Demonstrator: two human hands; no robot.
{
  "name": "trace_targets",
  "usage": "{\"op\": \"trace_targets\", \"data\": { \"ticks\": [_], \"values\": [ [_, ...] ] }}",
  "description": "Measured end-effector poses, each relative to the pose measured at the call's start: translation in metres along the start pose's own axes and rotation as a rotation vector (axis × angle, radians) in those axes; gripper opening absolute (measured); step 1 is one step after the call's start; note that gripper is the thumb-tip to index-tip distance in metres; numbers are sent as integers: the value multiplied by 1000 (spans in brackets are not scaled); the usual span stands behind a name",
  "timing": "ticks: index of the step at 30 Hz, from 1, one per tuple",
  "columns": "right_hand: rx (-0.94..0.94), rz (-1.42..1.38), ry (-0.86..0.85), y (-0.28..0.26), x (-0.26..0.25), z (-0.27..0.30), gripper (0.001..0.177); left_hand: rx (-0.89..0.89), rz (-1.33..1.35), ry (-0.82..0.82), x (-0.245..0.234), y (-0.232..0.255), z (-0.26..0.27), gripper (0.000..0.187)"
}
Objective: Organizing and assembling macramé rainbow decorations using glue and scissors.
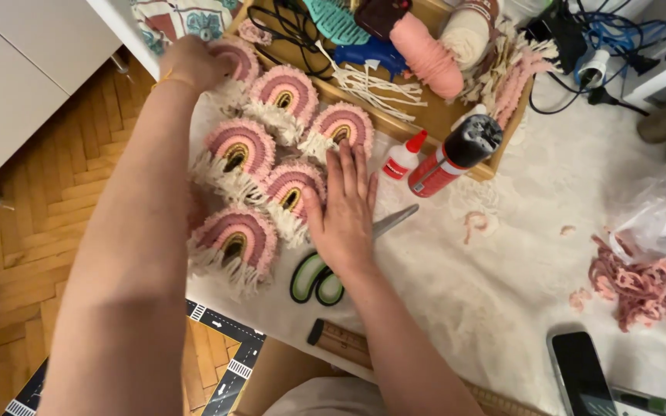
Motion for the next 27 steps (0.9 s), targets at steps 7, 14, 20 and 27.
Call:
{"op": "trace_targets", "data": {
  "ticks": [7,14,20,27],
  "values": [
    [-12,17,13,-1,0,0,62,-50,77,-334,20,-12,-25,82],
    [-18,40,11,0,0,1,61,-98,312,-623,-4,39,35,81],
    [-11,35,-1,-1,2,0,60,-168,285,-593,-7,34,36,80],
    [-20,63,14,-2,2,-1,58,-55,543,-638,-9,63,51,60]
  ]
}}
Point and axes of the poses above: each hand's wrist, its own z-axis away from the middle knuckle, its own x-axis out of the palm, y = z × x, the point moved 6 cm from there along -z, towards the middle knuckle, and after that the axes turned 13 degrees about -y, right-handed, at the moved point
